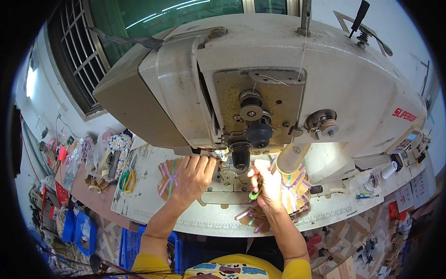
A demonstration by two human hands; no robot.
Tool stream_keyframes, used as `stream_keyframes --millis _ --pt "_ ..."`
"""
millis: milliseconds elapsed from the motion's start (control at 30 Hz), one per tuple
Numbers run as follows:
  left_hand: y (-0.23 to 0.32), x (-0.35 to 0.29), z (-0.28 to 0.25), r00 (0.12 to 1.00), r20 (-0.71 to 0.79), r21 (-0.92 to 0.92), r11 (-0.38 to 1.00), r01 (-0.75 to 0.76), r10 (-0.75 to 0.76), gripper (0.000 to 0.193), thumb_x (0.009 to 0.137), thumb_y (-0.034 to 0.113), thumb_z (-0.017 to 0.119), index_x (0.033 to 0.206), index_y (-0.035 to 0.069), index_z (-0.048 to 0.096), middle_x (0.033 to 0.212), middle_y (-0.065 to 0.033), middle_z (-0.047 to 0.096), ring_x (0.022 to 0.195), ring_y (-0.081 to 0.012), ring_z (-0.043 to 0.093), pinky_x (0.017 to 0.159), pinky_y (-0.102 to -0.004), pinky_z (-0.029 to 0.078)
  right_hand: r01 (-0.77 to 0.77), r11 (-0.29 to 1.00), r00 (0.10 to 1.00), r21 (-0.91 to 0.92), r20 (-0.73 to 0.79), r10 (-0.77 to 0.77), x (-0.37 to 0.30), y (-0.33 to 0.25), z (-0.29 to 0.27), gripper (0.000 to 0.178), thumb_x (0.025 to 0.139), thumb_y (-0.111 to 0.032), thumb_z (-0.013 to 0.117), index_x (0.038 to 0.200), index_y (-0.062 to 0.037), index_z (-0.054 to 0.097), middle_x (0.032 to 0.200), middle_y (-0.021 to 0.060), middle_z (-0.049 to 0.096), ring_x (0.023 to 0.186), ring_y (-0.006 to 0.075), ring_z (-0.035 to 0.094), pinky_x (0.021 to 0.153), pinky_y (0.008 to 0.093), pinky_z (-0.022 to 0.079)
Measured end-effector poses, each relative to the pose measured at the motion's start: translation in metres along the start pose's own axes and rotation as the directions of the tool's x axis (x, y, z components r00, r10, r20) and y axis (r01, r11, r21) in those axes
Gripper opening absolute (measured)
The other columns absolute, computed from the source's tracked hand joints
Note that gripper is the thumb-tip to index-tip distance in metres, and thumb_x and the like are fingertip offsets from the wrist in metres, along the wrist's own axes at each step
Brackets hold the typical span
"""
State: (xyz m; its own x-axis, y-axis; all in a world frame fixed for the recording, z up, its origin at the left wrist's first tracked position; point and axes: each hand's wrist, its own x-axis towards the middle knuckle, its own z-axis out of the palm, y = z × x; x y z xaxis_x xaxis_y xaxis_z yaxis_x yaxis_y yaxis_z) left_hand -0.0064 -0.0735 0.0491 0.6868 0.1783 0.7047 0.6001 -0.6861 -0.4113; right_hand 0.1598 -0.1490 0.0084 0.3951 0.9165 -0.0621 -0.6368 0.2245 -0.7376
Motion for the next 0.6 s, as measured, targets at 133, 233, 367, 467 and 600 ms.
stream_keyframes --millis 133,233,367,467,600 --pt "0.005 0.002 -0.004 0.998 0.054 -0.005 1.0 0.01 -0.009 0.009 0.065 0.006 0.056 0.073 0.003 0.055 0.064 -0.0031 0.045 0.065 -0.016 0.046 0.062 -0.0278 0.039 0.154 0.988 0.988 -0.027 0.013 -0.154 -0.001 -0.006 0.014 0.017 0.076 -0.016 0.056 0.081 -0.0017 0.049 0.06 0.0066 0.052 0.038 0.0076 0.04 0.032 0.018 0.028" --pt "0.006 0.004 -0.004 0.998 0.065 -0.008 1.0 0.008 -0.008 0.007 0.065 0.006 0.055 0.071 0.004 0.054 0.063 -0.0032 0.045 0.064 -0.0161 0.046 0.063 -0.0278 0.039 0.239 0.968 0.971 -0.081 0.019 -0.238 0.0 -0.01 0.023 0.016 0.076 -0.016 0.055 0.08 -0.0027 0.048 0.059 0.0052 0.05 0.039 0.0072 0.041 0.032 0.0179 0.027" --pt "0.002 0.003 -0.002 0.996 0.092 -0.052 0.999 0.016 -0.012 0.009 0.065 0.006 0.055 0.073 0.003 0.054 0.064 -0.0033 0.045 0.065 -0.0161 0.046 0.064 -0.0283 0.039 0.264 0.949 0.963 -0.172 0.001 -0.268 0.003 -0.009 0.026 0.014 0.075 -0.014 0.055 0.077 -0.0049 0.045 0.057 0.0027 0.048 0.04 0.0071 0.041 0.033 0.0179 0.026" --pt "0.0 0.002 -0.002 0.999 0.046 -0.062 0.998 0.005 -0.002 0.014 0.065 0.007 0.055 0.078 0.002 0.055 0.065 -0.0032 0.045 0.065 -0.0159 0.046 0.064 -0.0285 0.039 0.316 0.937 0.942 -0.147 -0.069 -0.328 0.007 -0.002 0.023 0.015 0.074 -0.012 0.058 0.075 -0.0059 0.043 0.056 0.0019 0.047 0.039 0.0073 0.041 0.033 0.0179 0.025" --pt "0.006 0.0 -0.009 0.999 0.036 0.026 0.999 -0.023 0.022 0.022 0.067 0.009 0.054 0.086 -0.002 0.056 0.07 -0.0052 0.05 0.072 -0.0157 0.048 0.065 -0.0273 0.039 0.315 0.928 0.943 -0.201 -0.048 -0.33 0.008 -0.003 0.02 0.018 0.073 -0.01 0.059 0.075 -0.0053 0.042 0.055 0.0019 0.047 0.039 0.0073 0.041 0.033 0.0181 0.026"
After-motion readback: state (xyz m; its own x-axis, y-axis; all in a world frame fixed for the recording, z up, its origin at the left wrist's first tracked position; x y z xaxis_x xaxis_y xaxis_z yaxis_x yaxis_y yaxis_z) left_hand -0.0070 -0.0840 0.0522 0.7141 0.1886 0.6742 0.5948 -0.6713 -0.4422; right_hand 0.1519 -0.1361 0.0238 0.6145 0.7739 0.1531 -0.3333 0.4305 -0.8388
